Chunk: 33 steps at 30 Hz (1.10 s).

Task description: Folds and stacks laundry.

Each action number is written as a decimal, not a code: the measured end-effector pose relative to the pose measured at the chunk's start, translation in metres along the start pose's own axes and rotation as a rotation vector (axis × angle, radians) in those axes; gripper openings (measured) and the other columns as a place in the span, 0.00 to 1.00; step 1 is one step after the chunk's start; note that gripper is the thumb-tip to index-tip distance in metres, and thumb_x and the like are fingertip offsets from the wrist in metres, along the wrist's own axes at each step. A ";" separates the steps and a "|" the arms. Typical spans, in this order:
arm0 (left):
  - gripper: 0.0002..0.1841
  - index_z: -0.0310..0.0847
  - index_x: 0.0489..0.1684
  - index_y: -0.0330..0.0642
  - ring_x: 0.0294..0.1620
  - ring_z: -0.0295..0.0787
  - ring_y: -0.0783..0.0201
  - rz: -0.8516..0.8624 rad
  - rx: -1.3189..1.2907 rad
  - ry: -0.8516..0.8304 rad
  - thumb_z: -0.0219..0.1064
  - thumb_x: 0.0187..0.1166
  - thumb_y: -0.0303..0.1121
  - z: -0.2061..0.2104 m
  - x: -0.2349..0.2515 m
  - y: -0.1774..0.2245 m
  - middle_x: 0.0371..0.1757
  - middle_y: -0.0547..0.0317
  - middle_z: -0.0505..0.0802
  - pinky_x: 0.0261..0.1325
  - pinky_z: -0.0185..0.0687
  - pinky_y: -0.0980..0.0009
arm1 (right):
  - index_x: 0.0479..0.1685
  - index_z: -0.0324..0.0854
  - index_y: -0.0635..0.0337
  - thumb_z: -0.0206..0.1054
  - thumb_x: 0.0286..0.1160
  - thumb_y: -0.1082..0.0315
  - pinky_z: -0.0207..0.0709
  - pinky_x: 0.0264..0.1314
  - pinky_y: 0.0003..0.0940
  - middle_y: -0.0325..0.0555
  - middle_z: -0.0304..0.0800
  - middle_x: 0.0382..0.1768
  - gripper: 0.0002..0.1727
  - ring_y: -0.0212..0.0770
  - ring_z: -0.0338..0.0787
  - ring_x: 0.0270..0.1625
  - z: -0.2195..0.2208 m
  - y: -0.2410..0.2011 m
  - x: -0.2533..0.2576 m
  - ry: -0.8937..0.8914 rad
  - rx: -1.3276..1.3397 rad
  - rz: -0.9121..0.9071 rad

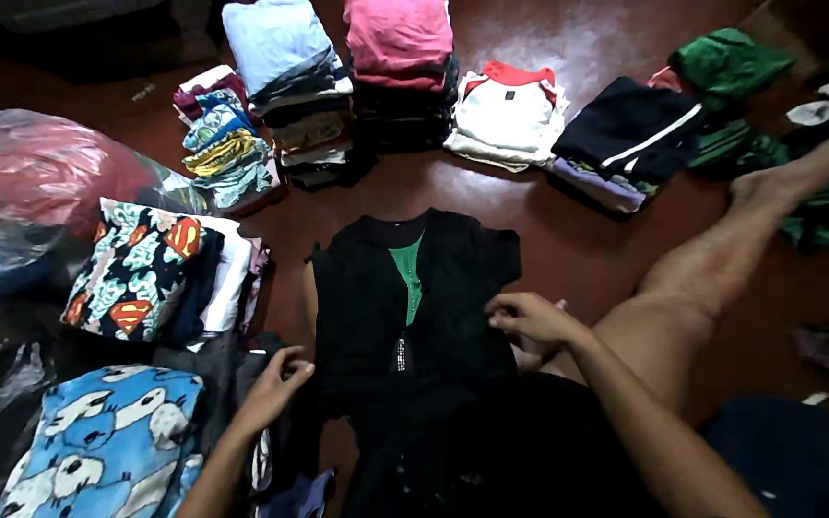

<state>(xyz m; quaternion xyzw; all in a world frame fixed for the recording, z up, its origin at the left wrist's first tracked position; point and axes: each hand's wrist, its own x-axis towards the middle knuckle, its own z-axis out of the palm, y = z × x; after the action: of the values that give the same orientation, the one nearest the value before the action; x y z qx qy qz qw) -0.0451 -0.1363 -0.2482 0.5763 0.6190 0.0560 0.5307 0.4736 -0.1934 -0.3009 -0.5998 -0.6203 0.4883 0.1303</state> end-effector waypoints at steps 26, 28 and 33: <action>0.23 0.75 0.74 0.40 0.57 0.92 0.55 -0.131 -0.977 0.349 0.64 0.85 0.43 0.061 0.013 0.003 0.59 0.48 0.92 0.57 0.90 0.51 | 0.74 0.80 0.52 0.75 0.71 0.46 0.72 0.72 0.72 0.58 0.80 0.73 0.33 0.65 0.79 0.75 -0.024 0.041 0.056 0.430 -0.222 0.429; 0.24 0.74 0.75 0.36 0.59 0.91 0.54 -0.133 -0.906 0.443 0.68 0.81 0.32 0.059 0.017 0.012 0.61 0.45 0.91 0.61 0.89 0.52 | 0.86 0.69 0.51 0.78 0.66 0.46 0.65 0.75 0.75 0.59 0.69 0.84 0.45 0.68 0.68 0.84 -0.009 0.046 0.082 0.502 -0.286 0.403; 0.26 0.63 0.83 0.48 0.56 0.92 0.62 0.153 -1.036 0.471 0.57 0.84 0.32 0.011 0.007 0.047 0.60 0.54 0.91 0.53 0.93 0.57 | 0.58 0.86 0.58 0.76 0.70 0.53 0.75 0.65 0.70 0.59 0.92 0.53 0.22 0.63 0.88 0.60 -0.003 0.048 0.103 0.414 -0.227 0.418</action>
<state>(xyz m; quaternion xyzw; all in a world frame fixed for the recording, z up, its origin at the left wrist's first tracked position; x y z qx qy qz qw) -0.0046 -0.1217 -0.2253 0.2561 0.5687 0.5171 0.5862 0.4804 -0.1115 -0.3801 -0.8118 -0.4945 0.2995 0.0829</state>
